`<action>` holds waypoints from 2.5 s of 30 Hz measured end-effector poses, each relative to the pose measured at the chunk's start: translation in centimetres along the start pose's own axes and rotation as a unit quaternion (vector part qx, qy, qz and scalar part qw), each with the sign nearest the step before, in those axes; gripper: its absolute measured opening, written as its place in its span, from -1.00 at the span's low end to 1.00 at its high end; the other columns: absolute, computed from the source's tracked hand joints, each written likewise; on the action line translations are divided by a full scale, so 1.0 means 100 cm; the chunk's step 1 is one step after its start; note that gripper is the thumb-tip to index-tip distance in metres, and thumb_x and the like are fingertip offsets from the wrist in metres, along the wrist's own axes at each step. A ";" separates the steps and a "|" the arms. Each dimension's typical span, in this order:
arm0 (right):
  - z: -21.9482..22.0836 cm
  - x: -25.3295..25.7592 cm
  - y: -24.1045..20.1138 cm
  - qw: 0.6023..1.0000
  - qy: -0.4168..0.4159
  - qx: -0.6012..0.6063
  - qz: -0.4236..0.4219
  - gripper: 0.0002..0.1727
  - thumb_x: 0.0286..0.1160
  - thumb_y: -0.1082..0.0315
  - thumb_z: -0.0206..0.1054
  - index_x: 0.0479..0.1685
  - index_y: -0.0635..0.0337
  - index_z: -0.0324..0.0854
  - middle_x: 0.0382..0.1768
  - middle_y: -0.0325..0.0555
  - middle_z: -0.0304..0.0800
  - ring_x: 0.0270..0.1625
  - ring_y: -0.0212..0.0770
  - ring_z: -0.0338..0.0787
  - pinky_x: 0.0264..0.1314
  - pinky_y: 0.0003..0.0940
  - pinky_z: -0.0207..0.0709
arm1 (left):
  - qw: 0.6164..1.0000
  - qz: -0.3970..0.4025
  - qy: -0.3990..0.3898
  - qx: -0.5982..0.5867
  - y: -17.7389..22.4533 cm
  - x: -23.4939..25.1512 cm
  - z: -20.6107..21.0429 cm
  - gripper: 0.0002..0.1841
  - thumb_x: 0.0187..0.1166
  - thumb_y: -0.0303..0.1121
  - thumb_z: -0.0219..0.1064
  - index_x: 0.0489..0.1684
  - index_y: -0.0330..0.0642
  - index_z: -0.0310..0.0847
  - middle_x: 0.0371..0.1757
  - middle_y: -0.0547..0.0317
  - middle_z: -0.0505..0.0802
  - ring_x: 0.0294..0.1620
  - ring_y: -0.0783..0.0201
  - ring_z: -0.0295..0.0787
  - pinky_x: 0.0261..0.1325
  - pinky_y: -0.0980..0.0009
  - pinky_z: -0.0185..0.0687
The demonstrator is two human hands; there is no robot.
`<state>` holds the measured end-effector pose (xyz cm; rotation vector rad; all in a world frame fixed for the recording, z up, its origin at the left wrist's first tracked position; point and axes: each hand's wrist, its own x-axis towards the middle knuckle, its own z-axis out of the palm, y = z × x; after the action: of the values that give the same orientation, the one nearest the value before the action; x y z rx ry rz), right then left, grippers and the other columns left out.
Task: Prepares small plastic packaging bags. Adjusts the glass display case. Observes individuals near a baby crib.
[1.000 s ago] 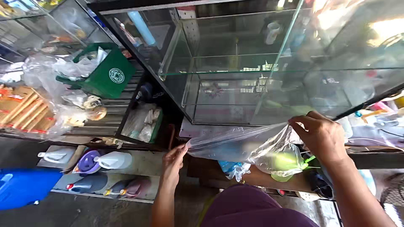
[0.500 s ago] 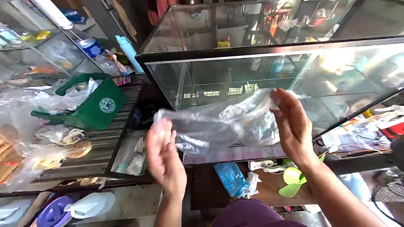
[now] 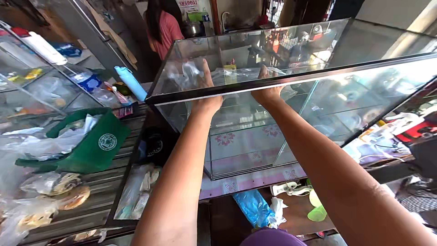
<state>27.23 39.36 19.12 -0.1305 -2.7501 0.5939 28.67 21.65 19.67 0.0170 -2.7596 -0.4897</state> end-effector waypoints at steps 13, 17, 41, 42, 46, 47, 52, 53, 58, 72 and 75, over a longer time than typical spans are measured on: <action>-0.067 -0.063 -0.006 0.927 -0.150 -0.301 -0.165 -0.77 0.50 0.58 0.27 0.04 0.54 0.66 0.22 0.55 0.62 0.40 0.56 0.54 0.15 0.54 0.37 | 0.959 0.146 -0.124 0.209 -0.003 -0.068 -0.047 -0.67 0.52 -0.41 0.43 0.18 -0.38 0.70 0.19 -0.36 0.78 0.31 -0.43 0.66 0.33 -0.42 0.39; -0.043 -0.048 -0.004 0.900 -0.189 -0.373 -0.120 -0.84 0.47 0.68 0.21 -0.13 0.56 0.68 0.00 0.44 0.72 0.17 0.46 0.71 -0.07 0.35 0.55 | 0.921 0.101 -0.107 0.360 0.003 -0.072 -0.040 -0.89 0.50 -0.70 0.28 -0.26 -0.40 0.72 -0.20 -0.30 0.83 -0.05 -0.31 0.78 0.22 -0.27 0.43; -0.035 -0.039 -0.059 0.911 -0.169 -0.063 -0.369 -0.61 0.68 0.31 0.18 0.40 0.19 0.64 0.36 0.24 0.71 0.50 0.23 0.63 0.49 0.36 0.40 | 0.961 0.175 -0.008 0.215 -0.017 -0.117 -0.025 -0.69 0.67 -0.38 0.26 0.22 -0.42 0.65 0.03 -0.30 0.83 -0.04 -0.29 0.81 0.12 -0.24 0.59; -0.017 -0.026 -0.071 0.914 -0.166 -0.009 -0.371 -0.63 0.64 0.32 0.25 0.35 0.22 0.67 0.32 0.23 0.74 0.46 0.21 0.67 0.47 0.33 0.44 | 0.964 0.169 -0.011 0.204 -0.018 -0.119 -0.023 -0.56 0.76 -0.16 0.20 0.25 -0.42 0.65 0.01 -0.30 0.83 -0.02 -0.27 0.82 0.18 -0.23 0.57; 0.086 0.038 -0.113 0.905 -0.172 0.049 -0.385 -0.63 0.72 0.31 0.22 0.35 0.30 0.66 0.32 0.25 0.75 0.43 0.23 0.71 0.48 0.29 0.47 | 0.975 0.120 -0.047 0.183 -0.017 -0.123 -0.020 -0.18 0.74 0.26 0.00 0.47 -0.45 0.54 0.48 -0.49 0.63 0.40 -0.38 0.65 0.47 -0.27 0.38; 0.100 0.050 -0.125 0.905 -0.219 0.034 -0.363 -0.58 0.83 0.29 0.07 0.47 0.32 0.58 0.45 0.27 0.66 0.54 0.25 0.60 0.57 0.28 0.37 | 0.976 0.116 -0.057 0.175 -0.017 -0.124 -0.020 -0.15 0.73 0.30 -0.03 0.49 -0.45 0.53 0.50 -0.53 0.60 0.45 -0.42 0.61 0.51 -0.28 0.36; 0.124 0.083 -0.151 0.917 -0.246 -0.049 -0.310 -0.48 0.73 0.22 0.22 0.60 0.27 0.45 0.65 0.27 0.41 0.68 0.37 0.37 0.53 0.46 0.32 | 0.977 0.122 -0.034 0.170 -0.021 -0.129 -0.012 -0.03 0.58 0.42 0.04 0.52 -0.45 0.50 0.37 -0.58 0.69 0.42 -0.46 0.64 0.53 -0.30 0.33; 0.122 0.084 -0.154 0.917 -0.242 -0.065 -0.309 -0.48 0.71 0.22 0.24 0.58 0.29 0.47 0.65 0.27 0.39 0.69 0.36 0.35 0.50 0.43 0.34 | 0.976 0.120 -0.041 0.176 -0.020 -0.130 -0.013 -0.01 0.56 0.44 0.05 0.53 -0.46 0.49 0.38 -0.58 0.68 0.42 -0.46 0.64 0.53 -0.30 0.32; 0.113 0.072 -0.163 0.940 -0.201 -0.063 -0.267 -0.50 0.72 0.20 0.24 0.52 0.32 0.51 0.60 0.30 0.44 0.66 0.39 0.37 0.38 0.44 0.42 | 0.970 0.105 -0.081 0.203 -0.015 -0.132 -0.021 -0.02 0.58 0.41 0.07 0.64 -0.42 0.38 0.50 -0.59 0.58 0.50 -0.49 0.56 0.59 -0.33 0.24; 0.039 0.050 -0.107 0.936 -0.137 0.128 -0.299 -0.73 0.67 0.31 0.23 0.10 0.17 0.81 0.02 0.17 0.88 0.15 0.24 0.84 0.19 0.39 0.61 | 0.963 0.067 -0.052 0.256 0.005 -0.134 -0.041 -0.38 0.80 0.04 0.06 0.57 -0.31 0.52 0.43 -0.45 0.69 0.27 -0.38 0.75 0.42 -0.27 0.43; 0.003 -0.006 -0.058 0.957 -0.068 0.122 -0.255 -0.72 0.64 0.26 0.31 0.12 0.24 0.77 0.04 0.27 0.85 0.17 0.30 0.81 0.21 0.37 0.59 | 0.974 0.116 0.061 0.183 0.020 -0.108 -0.041 -0.67 0.72 -0.28 0.20 0.20 -0.30 0.76 0.15 -0.25 0.86 0.22 -0.22 0.81 0.27 -0.13 0.62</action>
<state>27.59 33.86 21.13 0.6793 -2.6448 0.7998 40.30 22.89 20.49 -0.1797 -2.6438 0.0823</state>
